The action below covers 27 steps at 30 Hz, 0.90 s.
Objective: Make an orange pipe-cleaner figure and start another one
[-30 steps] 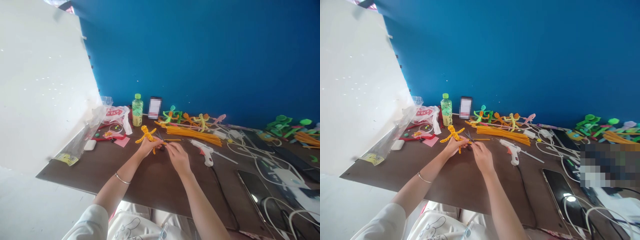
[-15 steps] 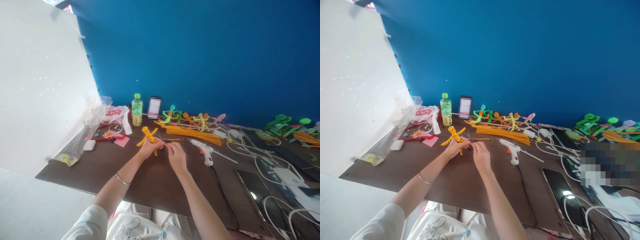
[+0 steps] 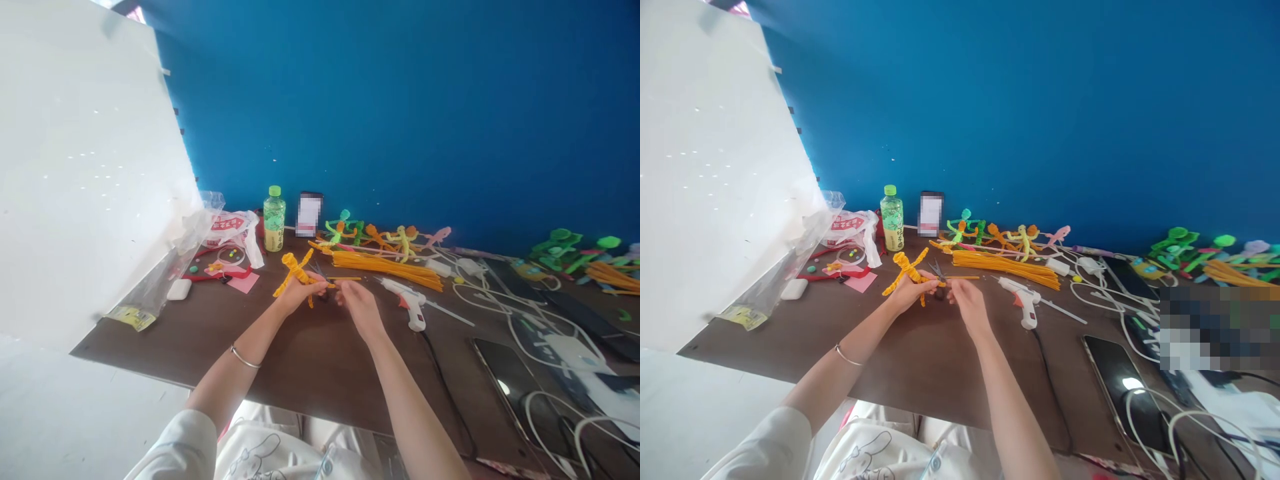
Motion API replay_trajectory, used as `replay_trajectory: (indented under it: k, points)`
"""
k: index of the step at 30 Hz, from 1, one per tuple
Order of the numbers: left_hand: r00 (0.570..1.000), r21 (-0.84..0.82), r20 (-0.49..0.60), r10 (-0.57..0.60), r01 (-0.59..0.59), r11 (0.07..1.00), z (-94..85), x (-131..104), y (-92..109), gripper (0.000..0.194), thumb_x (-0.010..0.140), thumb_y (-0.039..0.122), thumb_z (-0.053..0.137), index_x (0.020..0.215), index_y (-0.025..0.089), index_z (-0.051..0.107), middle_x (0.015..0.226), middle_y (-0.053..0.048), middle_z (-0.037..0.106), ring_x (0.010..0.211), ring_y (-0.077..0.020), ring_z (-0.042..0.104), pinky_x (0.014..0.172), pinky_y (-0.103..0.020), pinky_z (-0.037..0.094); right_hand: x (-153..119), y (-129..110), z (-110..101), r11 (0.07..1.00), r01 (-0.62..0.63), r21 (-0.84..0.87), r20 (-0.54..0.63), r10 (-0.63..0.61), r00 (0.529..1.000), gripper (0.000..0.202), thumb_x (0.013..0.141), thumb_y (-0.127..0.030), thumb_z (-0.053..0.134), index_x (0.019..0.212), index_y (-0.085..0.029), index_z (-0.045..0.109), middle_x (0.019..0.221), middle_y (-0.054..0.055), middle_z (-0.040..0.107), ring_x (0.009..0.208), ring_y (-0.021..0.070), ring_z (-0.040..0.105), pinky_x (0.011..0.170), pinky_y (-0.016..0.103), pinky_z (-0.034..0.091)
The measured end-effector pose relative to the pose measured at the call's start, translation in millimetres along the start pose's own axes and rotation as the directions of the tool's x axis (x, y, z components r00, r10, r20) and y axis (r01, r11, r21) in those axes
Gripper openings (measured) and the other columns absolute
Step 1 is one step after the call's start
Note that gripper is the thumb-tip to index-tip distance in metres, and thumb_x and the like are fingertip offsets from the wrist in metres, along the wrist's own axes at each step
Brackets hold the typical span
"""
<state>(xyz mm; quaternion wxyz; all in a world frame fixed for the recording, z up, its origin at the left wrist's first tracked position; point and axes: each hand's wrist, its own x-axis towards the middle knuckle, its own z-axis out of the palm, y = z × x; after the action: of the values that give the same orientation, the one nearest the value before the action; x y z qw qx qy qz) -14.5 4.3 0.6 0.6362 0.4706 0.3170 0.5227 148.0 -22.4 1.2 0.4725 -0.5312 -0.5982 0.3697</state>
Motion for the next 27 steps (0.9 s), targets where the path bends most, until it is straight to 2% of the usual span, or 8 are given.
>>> replay_trajectory:
  k: [3,6,11,14,17,20,24,27]
  points:
    - [0.999,-0.064,-0.037,-0.031,0.029,0.998,-4.6,4.6,0.6,0.026,0.056,0.028,0.074,0.073,0.011,0.062,0.066,-0.003,0.062,0.06,-0.0097,0.057,0.06,-0.024,0.044,0.9,7.2,0.2,0.943,0.122,-0.309,-0.159,-0.178,0.971,0.036,0.082,-0.044,0.041,0.093,-0.015,0.06,0.086,0.009,0.061,0.072,0.0181,0.056,0.069,0.033,0.046]
    - [0.997,-0.141,-0.058,-0.055,0.046,0.989,-9.9,8.6,5.6,0.026,0.056,0.027,0.074,0.072,0.011,0.061,0.067,-0.003,0.061,0.061,-0.0083,0.056,0.052,-0.019,0.039,-3.1,10.9,10.2,0.787,0.236,-0.57,-0.014,-0.296,0.955,0.029,0.081,-0.039,0.045,0.087,-0.017,0.062,0.089,0.009,0.059,0.081,0.0203,0.055,0.077,0.034,0.044]
    - [0.99,-0.26,-0.117,-0.079,0.047,0.965,-23.3,15.8,12.4,0.025,0.06,0.024,0.069,0.078,0.012,0.057,0.069,-0.005,0.062,0.051,-0.0044,0.046,0.04,-0.017,0.023,-7.9,9.4,26.8,0.623,0.185,-0.76,0.115,-0.152,0.982,0.023,0.081,-0.029,0.048,0.097,-0.018,0.059,0.091,0.008,0.058,0.081,0.0195,0.057,0.072,0.029,0.044]
    - [0.963,-0.357,-0.241,-0.12,0.027,0.934,-31.3,20.5,14.3,0.023,0.064,0.025,0.062,0.08,0.014,0.05,0.062,-0.004,0.061,0.046,-0.0059,0.044,0.039,-0.017,0.022,-6.4,6.9,27.6,0.493,0.267,-0.828,0.242,-0.114,0.963,0.025,0.086,-0.019,0.037,0.101,-0.017,0.057,0.09,0.009,0.058,0.077,0.0183,0.058,0.065,0.026,0.042]
    - [0.934,-0.432,-0.32,-0.158,0.005,0.902,-35.4,23.4,15.6,0.021,0.066,0.025,0.057,0.08,0.017,0.043,0.056,0.0,0.056,0.045,-0.0075,0.044,0.039,-0.017,0.021,-1.8,2.6,24.4,0.401,0.329,-0.855,0.323,-0.084,0.943,0.025,0.087,-0.016,0.033,0.093,-0.016,0.057,0.09,0.011,0.056,0.077,0.0189,0.057,0.061,0.026,0.04]
    - [0.933,-0.461,-0.332,-0.14,-0.031,0.887,-35.9,24.4,15.7,0.022,0.067,0.023,0.055,0.079,0.019,0.038,0.056,0.002,0.053,0.044,-0.0073,0.045,0.039,-0.017,0.02,7.1,-3.1,21.4,0.473,0.303,-0.827,0.293,-0.095,0.951,0.02,0.086,-0.016,0.036,0.085,-0.016,0.056,0.088,0.009,0.056,0.076,0.0177,0.056,0.065,0.026,0.04]
    - [0.949,-0.465,-0.305,-0.077,-0.078,0.882,-34.9,24.8,13.6,0.023,0.066,0.024,0.054,0.079,0.02,0.035,0.06,0.001,0.055,0.045,-0.0078,0.046,0.04,-0.017,0.021,29.2,-9.1,26.1,0.702,0.265,-0.661,0.161,-0.212,0.964,0.019,0.084,-0.019,0.039,0.081,-0.015,0.057,0.084,0.009,0.059,0.077,0.0181,0.057,0.073,0.029,0.043]
    - [0.948,-0.43,-0.318,0.005,-0.149,0.89,-34.8,25.2,10.9,0.025,0.063,0.022,0.054,0.082,0.02,0.037,0.062,0.001,0.056,0.045,-0.008,0.045,0.041,-0.017,0.023,54.9,-10.9,37.7,0.881,0.163,-0.443,0.081,-0.142,0.987,0.017,0.082,-0.023,0.043,0.079,-0.016,0.058,0.074,0.005,0.062,0.062,0.0155,0.059,0.067,0.029,0.046]
